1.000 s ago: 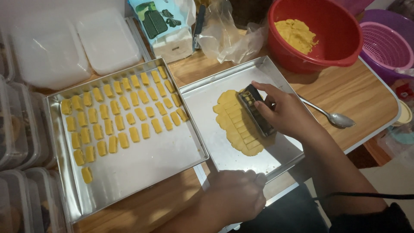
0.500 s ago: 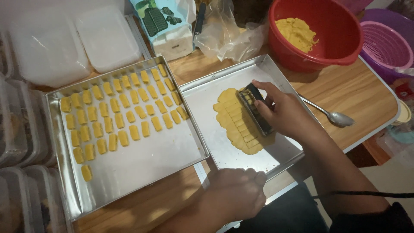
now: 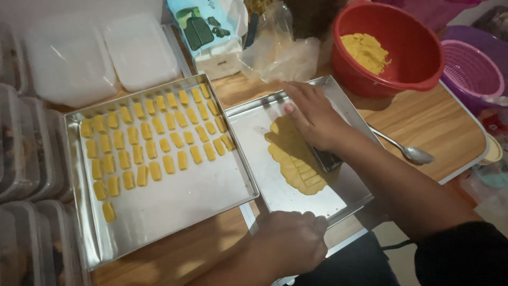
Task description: Flattening dough on a tray and using tools to mark and cut it into small rectangular cookie shapes.
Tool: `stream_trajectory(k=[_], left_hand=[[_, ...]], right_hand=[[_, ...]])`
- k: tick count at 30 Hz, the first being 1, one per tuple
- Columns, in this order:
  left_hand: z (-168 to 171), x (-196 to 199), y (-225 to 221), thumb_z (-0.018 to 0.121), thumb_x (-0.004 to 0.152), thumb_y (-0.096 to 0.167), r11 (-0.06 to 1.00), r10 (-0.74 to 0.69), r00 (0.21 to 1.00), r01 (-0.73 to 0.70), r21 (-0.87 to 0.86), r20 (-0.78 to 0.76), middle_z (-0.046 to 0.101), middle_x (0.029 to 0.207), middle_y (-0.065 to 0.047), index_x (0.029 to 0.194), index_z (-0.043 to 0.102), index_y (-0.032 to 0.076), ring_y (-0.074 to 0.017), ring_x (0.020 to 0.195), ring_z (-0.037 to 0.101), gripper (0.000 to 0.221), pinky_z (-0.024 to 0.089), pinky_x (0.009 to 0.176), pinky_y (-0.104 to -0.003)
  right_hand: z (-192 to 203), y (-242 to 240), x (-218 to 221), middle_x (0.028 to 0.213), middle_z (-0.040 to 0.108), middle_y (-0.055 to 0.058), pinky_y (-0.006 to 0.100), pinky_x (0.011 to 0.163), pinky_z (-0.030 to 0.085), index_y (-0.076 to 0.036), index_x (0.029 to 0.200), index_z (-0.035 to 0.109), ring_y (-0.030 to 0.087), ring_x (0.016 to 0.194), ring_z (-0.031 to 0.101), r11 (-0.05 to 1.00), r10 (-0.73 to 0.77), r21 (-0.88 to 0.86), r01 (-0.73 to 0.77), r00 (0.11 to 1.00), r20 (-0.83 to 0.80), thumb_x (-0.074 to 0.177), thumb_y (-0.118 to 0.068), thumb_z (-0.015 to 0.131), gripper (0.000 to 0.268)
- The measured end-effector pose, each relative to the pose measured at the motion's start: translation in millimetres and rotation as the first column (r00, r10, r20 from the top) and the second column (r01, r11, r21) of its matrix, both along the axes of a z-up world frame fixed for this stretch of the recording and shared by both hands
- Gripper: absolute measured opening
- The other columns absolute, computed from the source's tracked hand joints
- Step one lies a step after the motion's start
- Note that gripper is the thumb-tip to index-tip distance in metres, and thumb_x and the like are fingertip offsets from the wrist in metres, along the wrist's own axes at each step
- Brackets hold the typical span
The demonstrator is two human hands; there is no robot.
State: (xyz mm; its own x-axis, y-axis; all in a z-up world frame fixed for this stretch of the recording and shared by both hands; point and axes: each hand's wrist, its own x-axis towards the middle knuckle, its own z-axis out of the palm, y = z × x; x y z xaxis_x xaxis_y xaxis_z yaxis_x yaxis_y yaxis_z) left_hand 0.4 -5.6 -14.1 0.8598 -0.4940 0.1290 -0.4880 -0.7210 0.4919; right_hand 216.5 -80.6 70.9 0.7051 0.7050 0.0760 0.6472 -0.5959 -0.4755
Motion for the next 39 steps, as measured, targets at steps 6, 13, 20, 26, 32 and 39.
stream_trajectory(k=[6,13,20,26,32,39], left_hand=[[7,2,2,0.051,0.092,0.029,0.998,-0.026,0.999,0.028,0.063,-0.034,0.067,0.084,-0.007,0.095,0.066,0.009,-0.0355,0.067,0.067,0.025,0.045,0.040,-0.056],[-1,1,1,0.056,0.089,0.030,1.000,-0.003,0.994,0.005,-0.021,0.113,0.066,0.076,-0.007,0.088,0.067,0.009,-0.0342,0.056,0.063,0.024,0.043,0.037,-0.050],[7,3,1,0.050,0.094,0.030,0.997,-0.036,0.998,0.039,0.062,-0.056,0.068,0.079,-0.009,0.094,0.068,0.008,-0.0368,0.064,0.068,0.028,0.044,0.038,-0.053],[-14,3,-6,0.054,0.089,0.027,0.996,-0.041,0.998,0.036,0.079,0.057,0.066,0.075,-0.011,0.099,0.067,0.001,-0.0362,0.059,0.066,0.030,0.042,0.037,-0.052],[-9,1,-4,0.054,0.090,0.027,0.999,-0.019,0.998,0.017,0.039,0.066,0.066,0.079,-0.009,0.092,0.068,0.007,-0.0338,0.059,0.065,0.025,0.042,0.040,-0.049],[8,6,-1,0.044,0.095,0.032,0.998,-0.029,0.983,0.039,0.050,-0.183,0.068,0.095,-0.010,0.106,0.065,0.008,-0.0406,0.078,0.067,0.033,0.049,0.053,-0.058]], right_hand=[[0,1,-3,0.162,0.035,0.017,0.062,0.117,0.017,-0.014,0.159,0.032,0.041,0.151,0.021,0.997,-0.044,-0.065,0.044,0.999,-0.007,0.097,-0.066,0.006,0.086],[-15,-1,5,0.163,0.035,0.015,0.058,0.119,0.014,-0.014,0.163,0.024,0.044,0.153,0.018,0.997,0.042,-0.075,-0.034,0.993,0.110,0.104,-0.058,0.008,0.075],[-15,10,-1,0.174,0.010,0.012,0.061,0.121,-0.011,-0.019,0.164,0.005,0.035,0.159,-0.008,0.994,-0.021,-0.106,0.027,0.998,0.057,0.102,-0.061,0.009,0.076],[-10,11,-2,0.174,0.011,0.013,0.062,0.122,-0.007,-0.018,0.164,0.006,0.038,0.159,-0.005,0.996,-0.057,-0.064,0.057,0.998,0.004,0.099,-0.064,0.009,0.080],[-3,12,-10,0.172,0.017,0.017,0.059,0.122,0.003,-0.018,0.163,0.013,0.039,0.158,0.001,0.994,-0.111,-0.020,0.109,0.992,-0.068,0.100,-0.062,0.013,0.076],[2,0,-11,0.162,0.034,0.023,0.060,0.117,0.025,-0.018,0.161,0.028,0.040,0.152,0.026,0.993,-0.012,0.120,0.014,1.000,-0.015,0.104,-0.060,0.017,0.071]])
